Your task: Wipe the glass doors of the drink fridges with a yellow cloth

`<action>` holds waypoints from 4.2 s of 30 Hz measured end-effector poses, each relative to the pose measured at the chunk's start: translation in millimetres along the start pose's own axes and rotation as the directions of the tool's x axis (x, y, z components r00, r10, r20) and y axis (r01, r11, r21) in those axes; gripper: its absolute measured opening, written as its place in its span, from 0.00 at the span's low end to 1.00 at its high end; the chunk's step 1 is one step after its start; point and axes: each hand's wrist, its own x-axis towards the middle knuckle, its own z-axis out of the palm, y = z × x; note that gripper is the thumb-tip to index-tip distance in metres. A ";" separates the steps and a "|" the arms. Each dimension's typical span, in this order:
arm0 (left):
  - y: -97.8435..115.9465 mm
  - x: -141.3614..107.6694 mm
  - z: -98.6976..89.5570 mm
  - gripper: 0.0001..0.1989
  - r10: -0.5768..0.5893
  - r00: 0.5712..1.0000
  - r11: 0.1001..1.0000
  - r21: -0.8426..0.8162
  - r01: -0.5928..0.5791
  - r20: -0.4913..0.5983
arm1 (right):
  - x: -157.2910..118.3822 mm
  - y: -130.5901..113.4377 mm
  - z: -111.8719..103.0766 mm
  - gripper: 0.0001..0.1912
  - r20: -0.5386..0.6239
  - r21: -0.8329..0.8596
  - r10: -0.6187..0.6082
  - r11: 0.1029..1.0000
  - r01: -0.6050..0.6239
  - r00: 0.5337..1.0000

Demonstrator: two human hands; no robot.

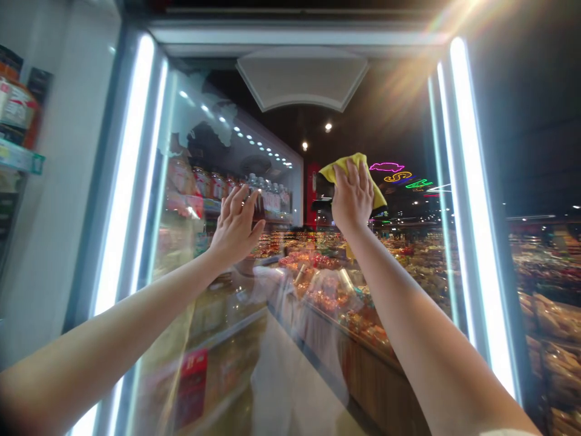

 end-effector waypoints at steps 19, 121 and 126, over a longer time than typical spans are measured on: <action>84.0 39.4 41.4 0.32 0.124 0.992 0.992 -0.036 -0.125 -0.034 | -19.9 63.0 -19.0 0.27 0.030 0.031 -0.144 0.989 0.143 0.989; 135.6 -20.9 51.2 0.33 0.038 0.997 0.999 0.002 -0.038 0.068 | -1.1 190.2 -52.0 0.20 -0.083 0.122 -0.093 0.987 0.103 0.992; 125.6 -11.6 46.8 0.33 0.023 0.997 1.000 -0.015 -0.022 0.069 | 20.1 128.3 -32.5 0.21 0.001 0.158 -0.145 0.977 0.143 0.989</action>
